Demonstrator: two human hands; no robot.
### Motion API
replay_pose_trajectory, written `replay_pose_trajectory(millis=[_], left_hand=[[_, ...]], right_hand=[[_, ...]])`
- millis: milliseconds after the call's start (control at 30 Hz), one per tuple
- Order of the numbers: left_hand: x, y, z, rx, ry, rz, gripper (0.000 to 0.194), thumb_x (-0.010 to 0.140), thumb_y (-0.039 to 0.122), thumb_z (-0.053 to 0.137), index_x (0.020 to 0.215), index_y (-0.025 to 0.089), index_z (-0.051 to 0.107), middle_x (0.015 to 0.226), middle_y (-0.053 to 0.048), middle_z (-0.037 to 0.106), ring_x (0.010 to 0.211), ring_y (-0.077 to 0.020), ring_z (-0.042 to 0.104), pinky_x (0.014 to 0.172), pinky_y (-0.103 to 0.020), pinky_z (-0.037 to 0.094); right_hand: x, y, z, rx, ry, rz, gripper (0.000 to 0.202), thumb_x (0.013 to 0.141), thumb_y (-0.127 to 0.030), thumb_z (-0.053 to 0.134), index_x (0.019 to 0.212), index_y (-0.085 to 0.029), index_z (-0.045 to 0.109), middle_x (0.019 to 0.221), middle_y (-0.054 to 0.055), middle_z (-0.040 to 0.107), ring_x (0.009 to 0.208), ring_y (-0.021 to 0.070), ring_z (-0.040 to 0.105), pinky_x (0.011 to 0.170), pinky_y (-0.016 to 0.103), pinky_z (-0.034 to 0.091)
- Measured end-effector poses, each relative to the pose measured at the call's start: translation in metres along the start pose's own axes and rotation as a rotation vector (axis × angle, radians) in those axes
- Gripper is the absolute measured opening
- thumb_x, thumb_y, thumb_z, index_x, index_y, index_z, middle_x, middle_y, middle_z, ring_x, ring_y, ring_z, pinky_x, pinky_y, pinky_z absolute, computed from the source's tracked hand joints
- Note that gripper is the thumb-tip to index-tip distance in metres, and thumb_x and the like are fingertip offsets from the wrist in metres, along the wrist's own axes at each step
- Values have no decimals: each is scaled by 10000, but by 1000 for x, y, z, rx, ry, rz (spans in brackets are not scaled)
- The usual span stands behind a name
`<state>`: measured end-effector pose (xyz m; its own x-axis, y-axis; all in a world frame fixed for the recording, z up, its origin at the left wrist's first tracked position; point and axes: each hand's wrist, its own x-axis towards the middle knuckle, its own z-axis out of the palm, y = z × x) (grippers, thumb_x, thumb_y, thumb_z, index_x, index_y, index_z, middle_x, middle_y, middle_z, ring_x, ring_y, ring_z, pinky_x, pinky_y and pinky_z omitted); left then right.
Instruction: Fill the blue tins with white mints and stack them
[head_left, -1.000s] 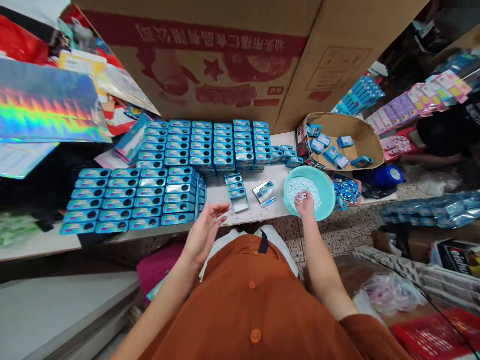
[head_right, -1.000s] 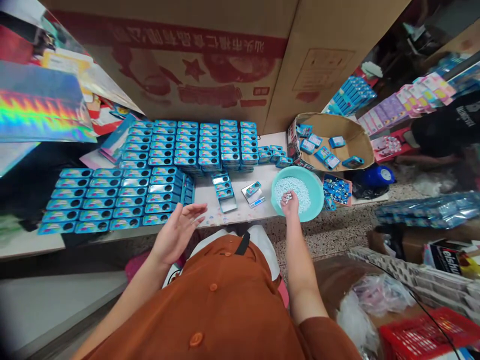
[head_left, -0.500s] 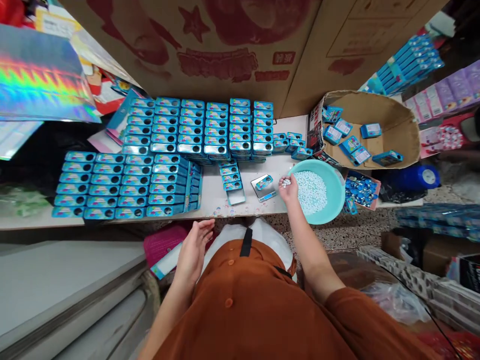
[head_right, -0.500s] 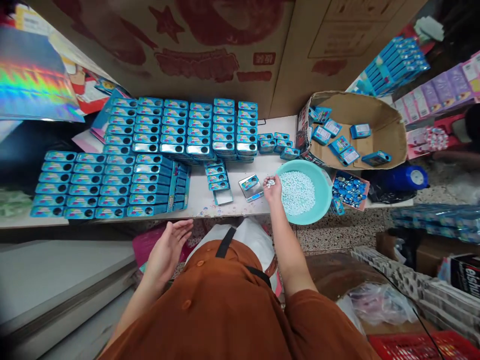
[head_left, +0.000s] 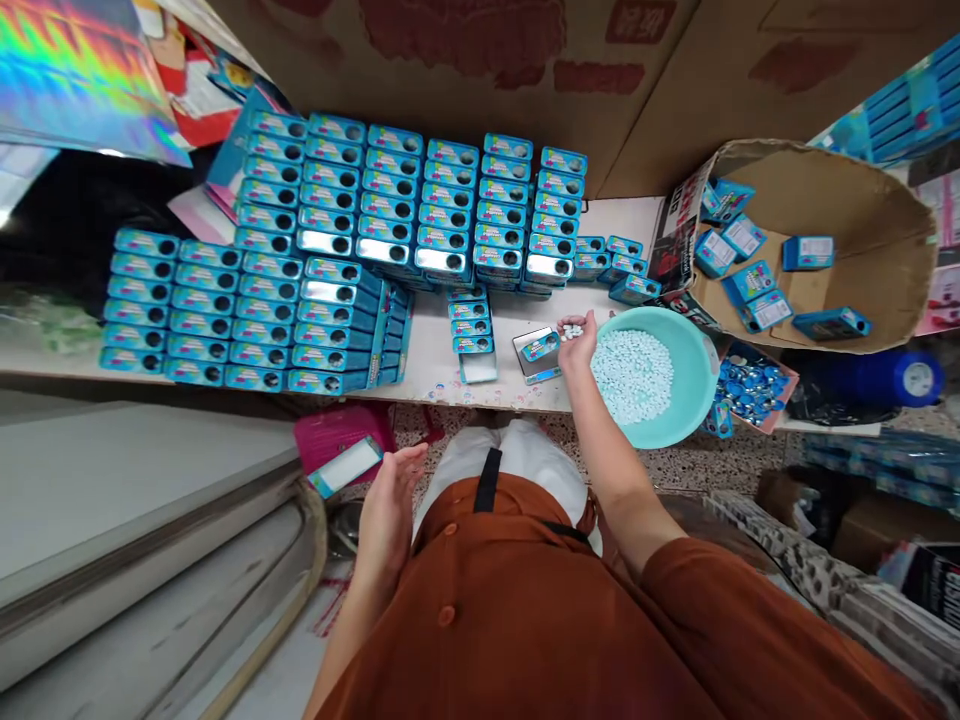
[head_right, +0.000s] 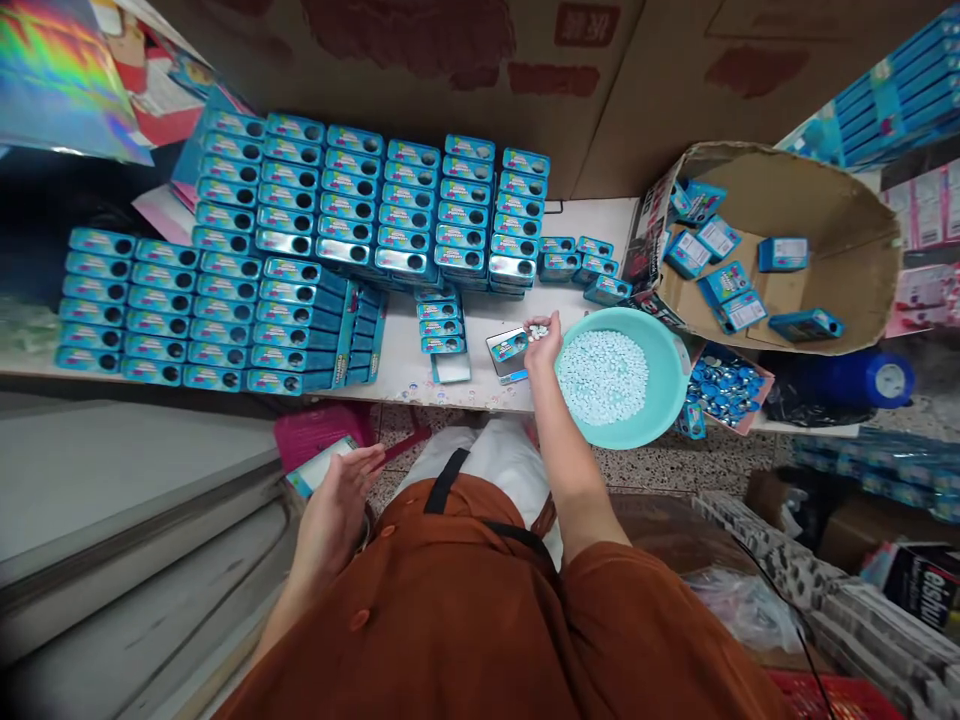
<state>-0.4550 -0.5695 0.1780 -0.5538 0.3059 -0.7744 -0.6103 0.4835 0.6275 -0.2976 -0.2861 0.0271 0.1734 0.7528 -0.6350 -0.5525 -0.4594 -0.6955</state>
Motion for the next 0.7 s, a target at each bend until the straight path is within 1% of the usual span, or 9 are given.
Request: replay_pose_trajectory(millis=[133,233,400,533,700], left_hand=[[-2,-1,0,-8,14,6,536,652,676,652,887,195,658,1093,-60,666,1150,-245,540,981,-353,376],[-4,-1,-1,-14,19,17,525,660,669,651,891,198,656,1096,-57,665,1148,-244,543,981,-351,377],[-5,-2,-2,0,23,40,498,704,659,615,902,203,648,1110,-58,669,1124,-232,568,964,-349,399],[-6,-4,0,39,18,57,497,723,658,593,910,201,644,1110,-67,673,1098,-232,587,932,-350,425],[-8,-5,7,25,26,48,483,725,651,595,895,202,645,1097,-62,676,1111,-232,580,953,-351,413]], right_hand=[[1,5,5,-69,17,-85,471,888,-526,427,540,-210,467,504,-35,519,507,89,563,585,233,503],[1,9,6,-131,25,-128,503,877,-581,400,538,-214,456,496,-36,507,501,93,568,589,242,506],[3,14,4,-312,-19,-188,573,864,-678,288,561,-222,455,498,-9,518,535,121,604,560,250,499],[4,15,2,-344,-40,-194,587,856,-699,261,578,-221,456,505,-7,522,537,120,607,572,250,511],[3,11,-1,-333,-63,-174,574,866,-682,282,605,-211,481,533,-8,541,563,115,622,605,243,528]])
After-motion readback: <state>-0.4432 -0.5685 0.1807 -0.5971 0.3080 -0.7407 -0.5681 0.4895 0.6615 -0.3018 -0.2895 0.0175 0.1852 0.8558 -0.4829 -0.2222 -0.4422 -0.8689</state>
